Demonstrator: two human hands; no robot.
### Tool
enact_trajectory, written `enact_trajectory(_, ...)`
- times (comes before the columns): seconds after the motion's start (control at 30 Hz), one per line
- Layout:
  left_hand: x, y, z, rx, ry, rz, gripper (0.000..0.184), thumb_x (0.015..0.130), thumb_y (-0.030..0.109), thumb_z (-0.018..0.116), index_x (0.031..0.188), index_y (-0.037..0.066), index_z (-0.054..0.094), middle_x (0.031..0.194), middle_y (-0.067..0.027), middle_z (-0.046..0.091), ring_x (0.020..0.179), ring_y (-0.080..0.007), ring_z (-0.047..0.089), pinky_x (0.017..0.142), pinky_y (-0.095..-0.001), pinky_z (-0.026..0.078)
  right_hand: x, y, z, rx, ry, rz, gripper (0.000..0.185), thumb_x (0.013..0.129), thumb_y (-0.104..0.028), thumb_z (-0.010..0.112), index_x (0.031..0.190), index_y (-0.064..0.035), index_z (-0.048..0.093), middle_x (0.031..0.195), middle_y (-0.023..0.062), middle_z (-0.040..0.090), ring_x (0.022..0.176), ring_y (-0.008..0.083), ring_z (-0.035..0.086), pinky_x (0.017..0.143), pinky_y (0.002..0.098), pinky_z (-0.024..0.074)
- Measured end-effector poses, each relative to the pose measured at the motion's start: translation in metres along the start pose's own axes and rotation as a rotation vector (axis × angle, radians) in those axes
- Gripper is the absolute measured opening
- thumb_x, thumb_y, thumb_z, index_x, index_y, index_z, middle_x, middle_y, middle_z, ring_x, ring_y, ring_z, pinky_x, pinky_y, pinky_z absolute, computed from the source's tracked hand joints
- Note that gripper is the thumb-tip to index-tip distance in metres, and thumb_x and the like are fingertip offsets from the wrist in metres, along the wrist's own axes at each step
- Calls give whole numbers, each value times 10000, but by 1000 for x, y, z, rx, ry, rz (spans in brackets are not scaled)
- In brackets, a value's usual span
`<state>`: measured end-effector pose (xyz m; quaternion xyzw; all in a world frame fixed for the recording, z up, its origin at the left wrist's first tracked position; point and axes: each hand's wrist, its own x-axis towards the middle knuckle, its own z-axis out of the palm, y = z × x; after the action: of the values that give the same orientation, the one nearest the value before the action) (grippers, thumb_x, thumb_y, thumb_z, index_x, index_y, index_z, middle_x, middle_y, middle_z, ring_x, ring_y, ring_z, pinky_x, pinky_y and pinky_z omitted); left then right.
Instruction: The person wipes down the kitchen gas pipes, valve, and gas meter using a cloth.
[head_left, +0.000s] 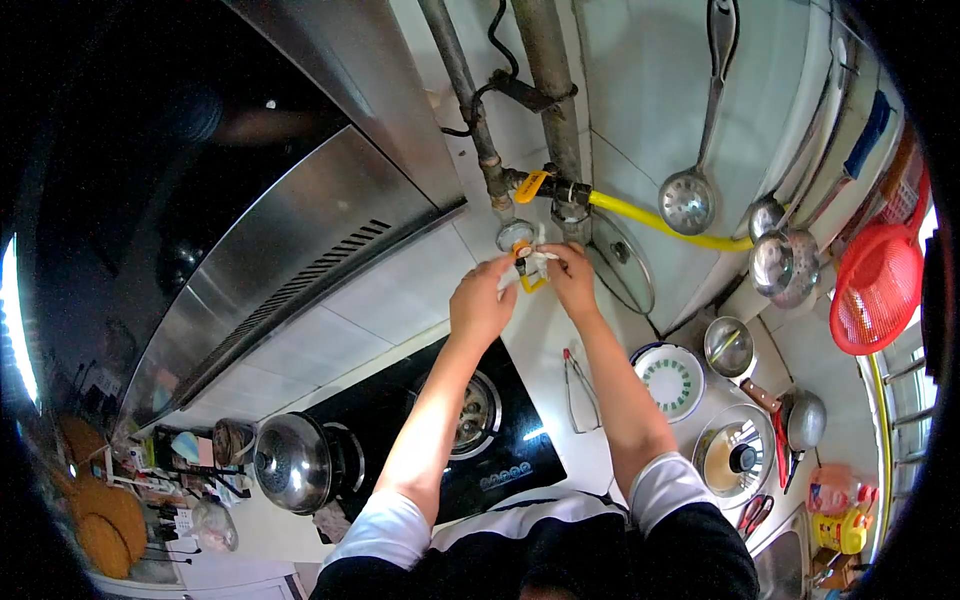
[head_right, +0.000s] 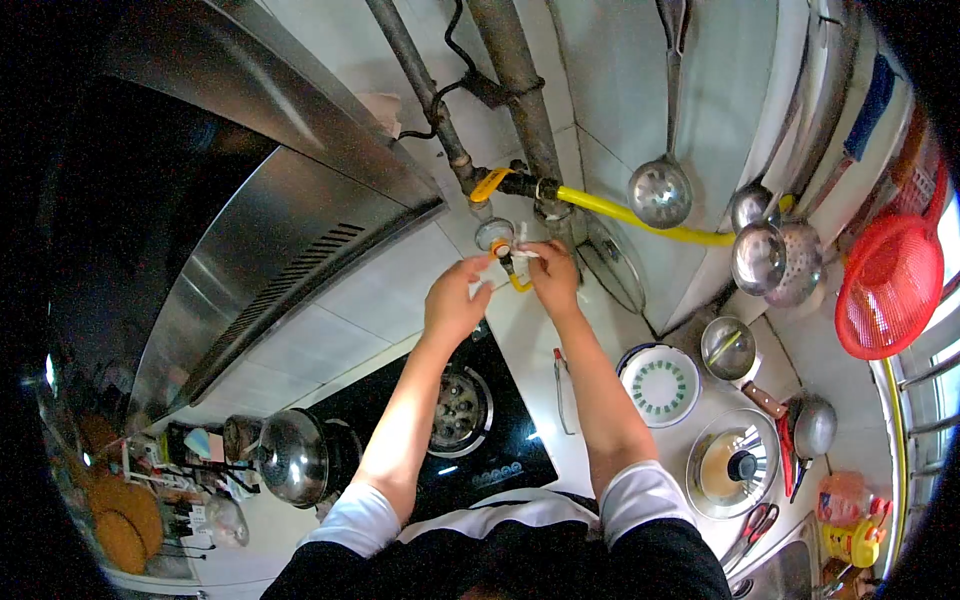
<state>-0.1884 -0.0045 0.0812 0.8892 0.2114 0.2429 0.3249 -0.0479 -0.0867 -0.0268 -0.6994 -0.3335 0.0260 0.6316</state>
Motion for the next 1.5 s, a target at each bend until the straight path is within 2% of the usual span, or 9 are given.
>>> enact_trajectory(0.07, -9, 28, -23, 579, -403, 177, 485, 779, 163, 663, 1242, 119, 524, 1132, -107, 619, 1001, -263, 601, 810, -377, 496, -8, -16, 1, 99, 257, 27, 312, 758, 33, 554, 1004, -110, 682, 892, 114, 559, 782, 232, 575, 698, 317, 456)
enact_trajectory(0.2, -23, 111, -55, 692, -799, 373, 409, 794, 209, 641, 1154, 49, 531, 1047, -132, 606, 972, -307, 597, 786, -409, 492, -1, -31, 3, 198, 163, -21, 310, 763, 25, 559, 1012, -111, 684, 864, 113, 561, 780, 237, 575, 707, 318, 460)
enact_trajectory(0.27, -35, 140, -70, 523, -664, 714, 301, 783, 157, 602, 1044, 18, 548, 974, -139, 597, 926, -312, 601, 737, -413, 491, 3, -12, -4, -80, 17, 89, 316, 774, 14, 563, 1039, -113, 679, 901, 122, 581, 804, 251, 574, 733, 323, 463)
enact_trajectory(0.4, -60, 241, -128, 104, -608, 889, 227, 750, 126, 576, 948, 14, 568, 914, -134, 592, 891, -310, 604, 696, -402, 492, -3, -23, -4, -50, 205, -137, 317, 772, -3, 582, 1045, -128, 682, 881, 126, 580, 755, 260, 573, 714, 325, 465)
enact_trajectory(0.47, -71, 264, -141, 63, -637, 954, 223, 751, 129, 578, 944, 18, 571, 904, -133, 594, 881, -310, 606, 692, -403, 492, -7, -32, 0, -11, 175, -73, 312, 770, -15, 588, 1041, -133, 688, 851, 110, 566, 723, 241, 563, 695, 319, 461)
enact_trajectory(0.53, -76, 275, -144, 55, -679, 986, 219, 752, 132, 580, 941, 22, 573, 894, -132, 596, 870, -311, 607, 688, -404, 493, -9, -30, 3, -15, 169, -51, 300, 779, -19, 589, 1044, -122, 686, 864, 100, 567, 711, 221, 549, 685, 312, 456)
enact_trajectory(0.57, -78, 279, -143, 60, -702, 994, 217, 752, 133, 580, 939, 24, 575, 888, -131, 597, 865, -311, 608, 686, -405, 493, -12, -30, 1, -20, 140, -18, 277, 819, -11, 584, 1065, -98, 675, 935, 60, 565, 734, 123, 516, 682, 245, 433)
enact_trajectory(1.2, -86, 295, -135, 139, -894, 1009, 176, 760, 159, 596, 908, 64, 599, 790, -122, 617, 766, -316, 620, 645, -417, 497, -22, -37, -7, 114, 224, 16, 306, 747, -16, 604, 1009, -141, 702, 795, 79, 560, 683, 184, 526, 636, 291, 432)
enact_trajectory(1.5, -82, 293, -133, 178, -977, 974, 157, 764, 171, 603, 893, 83, 611, 743, -118, 626, 719, -318, 626, 626, -423, 499, -20, -25, -10, 65, 226, 13, 283, 783, -38, 614, 1046, -108, 691, 799, 15, 531, 652, 94, 470, 616, 230, 407)
